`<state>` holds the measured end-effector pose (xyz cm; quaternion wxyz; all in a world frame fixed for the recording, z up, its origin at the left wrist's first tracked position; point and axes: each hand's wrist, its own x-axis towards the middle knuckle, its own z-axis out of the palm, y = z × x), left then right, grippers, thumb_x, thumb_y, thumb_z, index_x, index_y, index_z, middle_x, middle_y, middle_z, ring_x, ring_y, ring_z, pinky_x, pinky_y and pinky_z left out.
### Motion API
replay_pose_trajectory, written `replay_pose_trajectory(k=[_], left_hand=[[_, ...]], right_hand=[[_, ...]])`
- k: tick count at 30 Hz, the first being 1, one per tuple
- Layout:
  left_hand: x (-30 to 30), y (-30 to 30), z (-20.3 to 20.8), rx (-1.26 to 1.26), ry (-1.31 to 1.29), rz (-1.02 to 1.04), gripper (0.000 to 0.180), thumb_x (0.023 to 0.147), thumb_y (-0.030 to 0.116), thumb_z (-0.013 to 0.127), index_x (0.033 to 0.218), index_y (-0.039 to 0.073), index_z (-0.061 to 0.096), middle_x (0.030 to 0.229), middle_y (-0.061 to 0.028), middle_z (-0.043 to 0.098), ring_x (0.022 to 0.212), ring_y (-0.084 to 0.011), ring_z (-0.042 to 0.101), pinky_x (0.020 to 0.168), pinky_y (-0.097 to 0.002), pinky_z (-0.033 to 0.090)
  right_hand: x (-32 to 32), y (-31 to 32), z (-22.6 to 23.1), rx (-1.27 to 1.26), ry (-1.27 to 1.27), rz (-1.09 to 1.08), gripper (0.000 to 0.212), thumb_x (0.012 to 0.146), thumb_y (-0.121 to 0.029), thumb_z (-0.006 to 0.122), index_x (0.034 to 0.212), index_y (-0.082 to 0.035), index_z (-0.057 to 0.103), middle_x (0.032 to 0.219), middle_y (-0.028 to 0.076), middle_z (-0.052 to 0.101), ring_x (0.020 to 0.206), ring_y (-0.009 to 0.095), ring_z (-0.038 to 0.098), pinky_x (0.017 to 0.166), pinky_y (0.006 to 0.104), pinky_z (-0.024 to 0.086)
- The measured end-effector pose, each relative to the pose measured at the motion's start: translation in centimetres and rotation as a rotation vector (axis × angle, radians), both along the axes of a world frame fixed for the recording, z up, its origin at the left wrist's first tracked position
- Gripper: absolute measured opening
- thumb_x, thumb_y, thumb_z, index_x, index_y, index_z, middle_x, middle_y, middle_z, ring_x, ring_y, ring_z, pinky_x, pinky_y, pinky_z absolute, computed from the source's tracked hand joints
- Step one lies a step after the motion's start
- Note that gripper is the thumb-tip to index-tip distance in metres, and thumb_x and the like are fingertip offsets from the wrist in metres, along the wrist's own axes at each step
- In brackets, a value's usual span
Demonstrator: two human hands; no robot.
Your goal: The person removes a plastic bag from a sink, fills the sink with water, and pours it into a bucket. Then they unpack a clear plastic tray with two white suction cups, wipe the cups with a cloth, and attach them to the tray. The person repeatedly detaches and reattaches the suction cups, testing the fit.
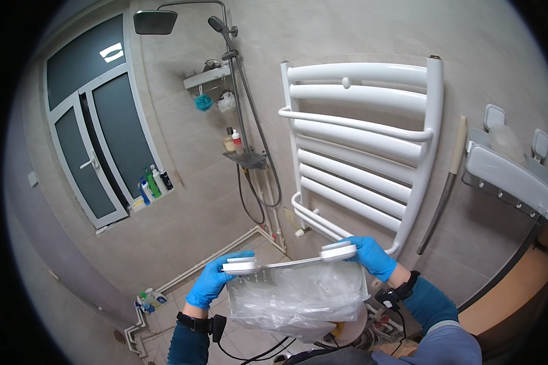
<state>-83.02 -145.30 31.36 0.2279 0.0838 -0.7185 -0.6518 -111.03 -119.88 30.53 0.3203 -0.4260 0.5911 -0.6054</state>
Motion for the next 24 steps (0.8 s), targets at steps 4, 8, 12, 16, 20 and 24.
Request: replay_pose_trajectory(k=[4,8,12,16,20,24], left_hand=[[1.7,-7.7,-1.6,-0.032,-0.103,0.12,0.04,0.081,0.015,0.066,0.117,-0.002,0.059,0.106,-0.008,0.065,0.096,-0.0153,0.059,0.088,-0.0294,0.046],[2.4,-15.0,-1.1,-0.028,-0.002,0.135,0.033,0.084,0.013,0.063,0.113,-0.004,0.061,0.099,-0.0058,0.066,0.087,-0.0123,0.058,0.081,-0.0274,0.047],[2.1,-20.6,1.5,-0.112,0.023,0.15,0.017,0.088,0.019,0.061,0.089,0.002,0.062,0.079,0.004,0.054,0.075,-0.0069,0.046,0.069,-0.0245,0.043],[-0.4,-24.5,4.2,-0.009,0.106,0.07,0.016,0.09,0.021,0.059,0.093,0.005,0.063,0.086,0.0028,0.058,0.078,-0.0065,0.052,0.07,-0.0234,0.045],[-3.8,-27.5,6.1,-0.037,0.009,0.072,0.033,0.09,0.025,0.06,0.112,0.001,0.062,0.1,-0.0017,0.063,0.088,-0.0095,0.057,0.078,-0.0236,0.047],[-6.6,-29.4,5.6,-0.016,0.028,0.05,0.038,0.089,0.027,0.06,0.115,0.0,0.06,0.105,-0.0044,0.063,0.092,-0.0112,0.058,0.081,-0.0245,0.047]], right_hand=[[1.5,-6.3,1.1,0.008,0.11,-0.103,0.027,0.083,-0.003,0.065,0.109,-0.002,0.065,0.102,0.008,0.067,0.091,0.014,0.062,0.087,0.0291,0.051],[2.5,-13.0,3.4,0.005,0.24,-0.156,0.026,0.081,-0.008,0.068,0.107,-0.003,0.068,0.099,0.007,0.069,0.086,0.013,0.062,0.086,0.0265,0.05],[1.8,-18.6,5.6,-0.039,0.083,-0.11,0.024,0.083,-0.011,0.064,0.104,-0.002,0.068,0.094,0.01,0.069,0.081,0.013,0.063,0.08,0.0278,0.051],[0.2,-22.9,8.1,-0.098,0.172,-0.08,0.023,0.085,-0.014,0.061,0.103,0.0,0.066,0.096,0.008,0.067,0.083,0.014,0.063,0.078,0.0283,0.051],[-0.4,-24.5,10.1,-0.062,-0.091,-0.127,0.029,0.087,-0.019,0.063,0.108,0.0,0.064,0.095,0.008,0.067,0.082,0.014,0.064,0.075,0.0272,0.053],[-1.6,-25.4,10.5,-0.016,-0.054,-0.169,0.032,0.087,-0.022,0.064,0.11,0.0,0.063,0.097,0.009,0.067,0.081,0.015,0.065,0.072,0.0276,0.055]])
